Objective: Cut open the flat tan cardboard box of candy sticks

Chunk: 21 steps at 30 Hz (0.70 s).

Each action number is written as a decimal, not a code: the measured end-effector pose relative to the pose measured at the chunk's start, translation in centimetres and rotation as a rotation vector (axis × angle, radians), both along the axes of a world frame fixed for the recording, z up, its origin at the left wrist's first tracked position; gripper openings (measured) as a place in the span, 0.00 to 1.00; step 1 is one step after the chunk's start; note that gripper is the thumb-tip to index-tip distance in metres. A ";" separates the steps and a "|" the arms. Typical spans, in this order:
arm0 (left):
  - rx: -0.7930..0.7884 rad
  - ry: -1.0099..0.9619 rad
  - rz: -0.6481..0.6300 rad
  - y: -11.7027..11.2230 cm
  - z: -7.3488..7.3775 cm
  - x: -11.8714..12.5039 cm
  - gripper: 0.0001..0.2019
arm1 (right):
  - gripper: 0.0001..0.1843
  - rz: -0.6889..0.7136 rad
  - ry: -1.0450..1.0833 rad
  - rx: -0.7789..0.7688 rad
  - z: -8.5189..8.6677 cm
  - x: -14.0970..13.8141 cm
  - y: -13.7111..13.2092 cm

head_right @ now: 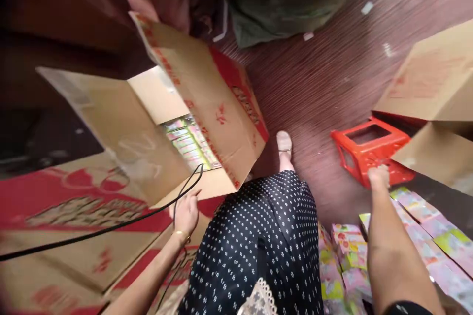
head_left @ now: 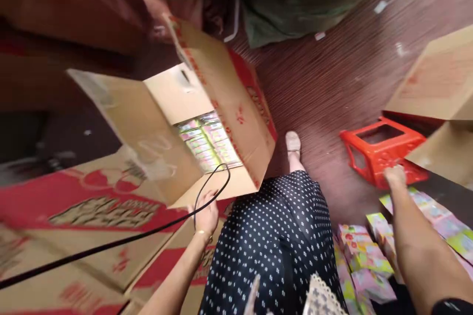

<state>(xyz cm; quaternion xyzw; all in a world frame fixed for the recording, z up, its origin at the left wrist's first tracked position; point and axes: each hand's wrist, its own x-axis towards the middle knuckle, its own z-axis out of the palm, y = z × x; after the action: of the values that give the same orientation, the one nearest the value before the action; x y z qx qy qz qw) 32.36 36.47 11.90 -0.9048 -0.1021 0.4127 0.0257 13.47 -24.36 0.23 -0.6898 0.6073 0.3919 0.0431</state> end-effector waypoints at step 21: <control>-0.102 -0.105 0.260 -2.1 -1.1 -1.2 0.21 | 0.30 0.620 -0.766 0.429 8.6 19.4 20.9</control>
<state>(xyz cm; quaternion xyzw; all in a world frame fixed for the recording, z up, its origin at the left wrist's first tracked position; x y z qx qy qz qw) 31.14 34.36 10.82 -0.9043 -0.1986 0.3695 -0.0795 32.87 -3.46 8.84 -0.9060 0.2223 0.2218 0.2839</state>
